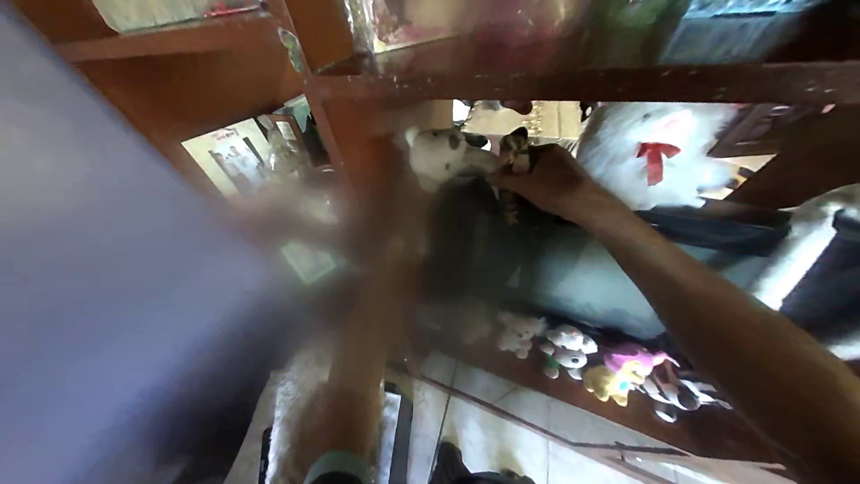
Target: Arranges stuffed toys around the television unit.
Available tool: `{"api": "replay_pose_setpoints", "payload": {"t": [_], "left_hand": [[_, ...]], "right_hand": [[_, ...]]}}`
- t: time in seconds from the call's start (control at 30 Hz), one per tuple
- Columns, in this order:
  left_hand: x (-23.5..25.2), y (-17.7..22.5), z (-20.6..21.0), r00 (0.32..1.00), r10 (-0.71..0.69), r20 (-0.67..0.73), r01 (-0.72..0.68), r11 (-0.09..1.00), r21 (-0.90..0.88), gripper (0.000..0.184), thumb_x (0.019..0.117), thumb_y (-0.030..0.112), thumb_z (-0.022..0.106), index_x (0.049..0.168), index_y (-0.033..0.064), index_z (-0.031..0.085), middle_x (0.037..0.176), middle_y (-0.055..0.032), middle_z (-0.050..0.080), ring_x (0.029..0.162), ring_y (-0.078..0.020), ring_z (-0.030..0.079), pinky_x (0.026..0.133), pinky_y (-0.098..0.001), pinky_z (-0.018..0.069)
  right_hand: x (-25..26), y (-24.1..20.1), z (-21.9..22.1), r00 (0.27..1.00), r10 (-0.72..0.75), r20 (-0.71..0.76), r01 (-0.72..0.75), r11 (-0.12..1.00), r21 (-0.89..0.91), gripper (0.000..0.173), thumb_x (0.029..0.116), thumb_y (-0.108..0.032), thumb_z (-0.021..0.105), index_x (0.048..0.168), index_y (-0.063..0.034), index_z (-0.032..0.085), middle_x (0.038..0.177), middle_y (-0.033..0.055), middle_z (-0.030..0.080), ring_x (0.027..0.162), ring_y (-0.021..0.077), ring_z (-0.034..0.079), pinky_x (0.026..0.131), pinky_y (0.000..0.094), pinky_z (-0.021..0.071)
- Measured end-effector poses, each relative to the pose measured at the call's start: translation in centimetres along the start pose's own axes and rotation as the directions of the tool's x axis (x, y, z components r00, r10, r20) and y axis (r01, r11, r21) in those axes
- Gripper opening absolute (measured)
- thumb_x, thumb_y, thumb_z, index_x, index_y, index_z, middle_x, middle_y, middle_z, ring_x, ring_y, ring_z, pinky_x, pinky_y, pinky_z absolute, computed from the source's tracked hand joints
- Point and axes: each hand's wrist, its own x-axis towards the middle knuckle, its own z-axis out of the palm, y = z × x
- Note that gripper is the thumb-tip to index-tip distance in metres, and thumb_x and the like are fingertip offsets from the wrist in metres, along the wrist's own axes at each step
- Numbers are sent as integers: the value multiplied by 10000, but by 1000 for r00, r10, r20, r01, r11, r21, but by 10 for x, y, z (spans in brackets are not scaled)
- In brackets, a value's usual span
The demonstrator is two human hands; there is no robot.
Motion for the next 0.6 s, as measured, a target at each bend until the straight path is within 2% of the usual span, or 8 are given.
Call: {"api": "replay_pose_setpoints", "payload": {"t": [0.07,0.17,0.3,0.4,0.43,0.53,0.57,0.6], "left_hand": [[-11,0,0,1000,5,-5,-5,1000,-25,470,989,100,660,1383,-100,501,1364,-257,577,1279,-291,563,1114,-423,430],[-17,-6,4,1000,12,-24,-15,992,-129,455,982,72,649,1377,-102,505,1343,-226,580,1225,-203,564,1081,-330,436],[-13,-5,8,1000,-27,-6,26,987,-160,420,1009,62,604,1379,-106,498,1352,-226,569,1229,-204,551,1081,-326,431],[-16,-6,12,998,-59,-8,57,986,-155,467,1015,82,606,1416,-113,466,1416,-261,536,1311,-264,524,1131,-374,391],[-19,-9,14,998,-58,-19,54,981,-188,458,1017,84,601,1411,-109,471,1404,-248,546,1295,-236,535,1122,-352,399],[-36,-13,15,994,-89,-56,67,947,-314,346,1046,109,533,1340,-73,531,1244,-157,615,1115,-130,599,993,-289,494],[-46,-14,11,992,-122,-39,103,940,-326,352,1071,133,481,1360,-65,514,1246,-163,618,1109,-152,607,975,-310,506],[-59,-14,7,992,-128,-18,113,924,-365,382,1102,137,412,1403,-95,456,1311,-235,589,1159,-233,593,986,-366,487]], "right_hand": [[-4,-1,-1,1000,-23,-7,23,1000,-7,304,942,-330,747,992,-35,689,878,159,662,833,320,644,738,584,493],[-14,-5,-3,999,-49,-1,49,997,-65,315,923,-352,766,975,-50,692,850,149,661,808,319,646,705,584,488],[-17,-14,-1,996,-20,90,45,956,-289,376,942,-371,743,1105,-34,702,985,225,691,956,438,659,807,678,476],[-16,-13,2,997,-45,68,69,907,-416,383,968,-349,712,1132,-4,681,1017,275,682,997,498,652,798,688,476],[-17,-13,2,997,-54,60,75,893,-443,376,975,-341,704,1121,5,677,1007,283,680,991,507,651,788,687,475],[-17,-18,3,998,-27,62,55,865,-499,356,979,-322,699,1106,10,673,1015,291,677,993,514,651,773,687,472],[-15,-18,4,998,-12,67,45,855,-516,356,978,-323,699,1106,8,672,1021,290,677,996,513,652,768,685,475],[-14,-18,4,998,-5,70,42,843,-537,350,979,-325,696,1097,3,670,1017,285,678,992,508,655,758,674,479]]}}
